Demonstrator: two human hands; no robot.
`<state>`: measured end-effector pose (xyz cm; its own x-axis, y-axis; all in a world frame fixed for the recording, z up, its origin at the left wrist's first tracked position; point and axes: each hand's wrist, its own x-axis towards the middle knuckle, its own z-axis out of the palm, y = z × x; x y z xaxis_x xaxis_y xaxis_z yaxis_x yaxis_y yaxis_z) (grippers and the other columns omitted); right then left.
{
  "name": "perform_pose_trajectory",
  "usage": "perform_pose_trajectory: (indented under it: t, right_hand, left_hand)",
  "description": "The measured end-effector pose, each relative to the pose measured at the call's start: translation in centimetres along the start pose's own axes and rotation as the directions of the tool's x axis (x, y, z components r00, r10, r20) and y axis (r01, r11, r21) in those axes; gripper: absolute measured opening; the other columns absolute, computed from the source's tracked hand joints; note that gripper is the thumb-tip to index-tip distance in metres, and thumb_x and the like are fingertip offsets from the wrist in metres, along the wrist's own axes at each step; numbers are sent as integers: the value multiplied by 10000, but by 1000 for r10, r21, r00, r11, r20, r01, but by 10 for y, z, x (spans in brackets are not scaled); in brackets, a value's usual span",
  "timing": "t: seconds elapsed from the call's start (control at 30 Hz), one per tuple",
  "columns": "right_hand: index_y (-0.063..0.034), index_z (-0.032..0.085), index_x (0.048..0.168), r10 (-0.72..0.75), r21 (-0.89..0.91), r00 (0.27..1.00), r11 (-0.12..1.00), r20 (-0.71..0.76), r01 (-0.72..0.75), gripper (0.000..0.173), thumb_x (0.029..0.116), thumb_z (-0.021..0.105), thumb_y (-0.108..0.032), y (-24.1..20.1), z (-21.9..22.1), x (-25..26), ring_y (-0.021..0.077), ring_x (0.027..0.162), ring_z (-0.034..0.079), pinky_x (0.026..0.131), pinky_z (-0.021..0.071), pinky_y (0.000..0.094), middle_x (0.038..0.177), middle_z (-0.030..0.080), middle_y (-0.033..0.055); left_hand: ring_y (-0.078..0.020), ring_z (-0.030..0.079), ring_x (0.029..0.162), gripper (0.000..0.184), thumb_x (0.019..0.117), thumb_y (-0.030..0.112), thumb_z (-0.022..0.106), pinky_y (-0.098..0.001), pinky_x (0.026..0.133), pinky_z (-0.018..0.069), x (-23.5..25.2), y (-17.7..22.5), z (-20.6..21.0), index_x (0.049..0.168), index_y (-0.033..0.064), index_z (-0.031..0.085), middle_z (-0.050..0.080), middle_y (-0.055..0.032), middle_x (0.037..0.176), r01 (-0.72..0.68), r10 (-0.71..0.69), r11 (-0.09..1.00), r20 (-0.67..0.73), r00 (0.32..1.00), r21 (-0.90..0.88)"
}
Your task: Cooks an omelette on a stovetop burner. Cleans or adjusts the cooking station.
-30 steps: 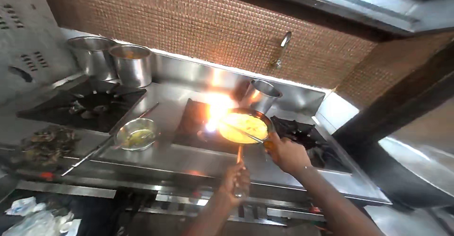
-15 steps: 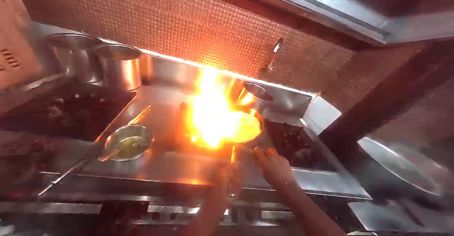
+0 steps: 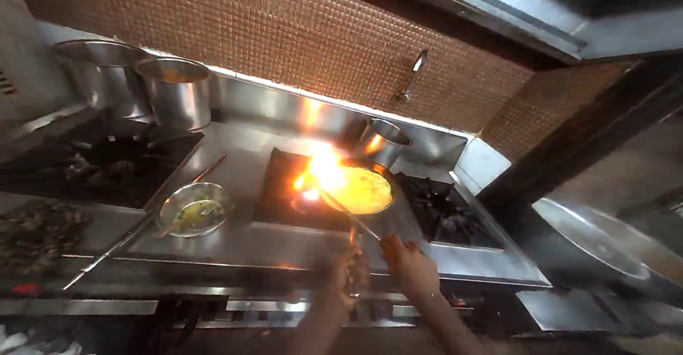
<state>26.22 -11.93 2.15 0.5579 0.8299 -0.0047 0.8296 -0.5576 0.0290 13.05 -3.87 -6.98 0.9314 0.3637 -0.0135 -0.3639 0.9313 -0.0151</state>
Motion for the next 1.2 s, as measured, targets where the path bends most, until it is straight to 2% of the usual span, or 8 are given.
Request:
perform_pose_trajectory:
  t: [0.27, 0.5, 0.63, 0.73, 0.83, 0.97, 1.03, 1.2]
  right_hand:
    - [-224, 606, 1360, 19, 73, 998, 997, -55, -15, 429, 977, 633, -415, 12, 11, -10, 384, 1076, 698, 816, 570, 579, 1162, 735, 113]
    - [-220, 609, 1359, 80, 132, 991, 989, -110, -65, 432, 965, 653, -392, 8, 32, -7, 384, 1088, 694, 814, 571, 580, 1177, 733, 110]
    - [-179, 636, 1308, 167, 402, 979, 909, -119, -107, 457, 931, 697, -430, 27, 42, -49, 355, 863, 729, 727, 576, 597, 989, 747, 125]
    - [-74, 637, 1238, 154, 665, 956, 745, -248, 52, 440, 916, 744, -353, 39, 69, -79, 256, 708, 712, 639, 602, 521, 895, 736, 84]
    - [-64, 630, 1229, 229, 769, 938, 636, -261, 59, 404, 930, 718, -320, 33, 97, -107, 204, 698, 704, 629, 610, 460, 907, 731, 61]
    - [-33, 603, 1255, 264, 712, 935, 702, -235, -20, 456, 953, 660, -370, 29, 157, -124, 300, 757, 711, 682, 596, 546, 910, 714, 126]
    - [-25, 608, 1244, 276, 722, 940, 690, -201, -48, 440, 961, 650, -359, 30, 180, -134, 326, 779, 717, 696, 589, 571, 921, 718, 146]
    - [-47, 636, 1221, 240, 758, 951, 652, -197, -7, 408, 969, 627, -369, 22, 195, -151, 275, 798, 712, 716, 600, 528, 940, 714, 112]
  left_hand:
    - [-31, 479, 373, 368, 1113, 309, 334, -144, 352, 440, -3, -3, 8, 884, 89, 521, 506, 27, 593, -6, 6, 998, -3, 1000, -57]
    - [-23, 446, 367, 296, 1117, 286, 363, -149, 346, 416, 24, 4, -13, 919, 108, 492, 457, 44, 564, -11, 25, 990, -94, 995, 140]
    - [-20, 376, 359, 321, 1113, 265, 391, -160, 349, 358, -36, -34, -10, 848, 131, 512, 413, 62, 512, 17, 98, 927, -284, 954, 375]
    - [-18, 391, 384, 210, 1113, 240, 392, -164, 358, 384, -83, -50, -14, 971, 128, 499, 444, 61, 574, 37, 127, 892, -328, 936, 451]
    - [-16, 389, 361, 263, 1113, 232, 393, -150, 337, 376, -91, -39, 1, 914, 109, 515, 427, 53, 542, 51, 104, 915, -357, 928, 400]
    - [-20, 394, 346, 227, 1110, 231, 387, -157, 323, 385, -103, -42, 13, 957, 120, 512, 415, 56, 528, 36, 128, 927, -406, 905, 373]
    - [-22, 399, 338, 284, 1112, 245, 390, -155, 315, 383, -110, -52, 28, 898, 106, 516, 416, 49, 517, 42, 137, 926, -437, 889, 376]
    - [-30, 414, 352, 293, 1111, 280, 376, -167, 321, 386, -122, -34, 21, 904, 115, 501, 424, 44, 530, 57, 185, 879, -449, 874, 473]
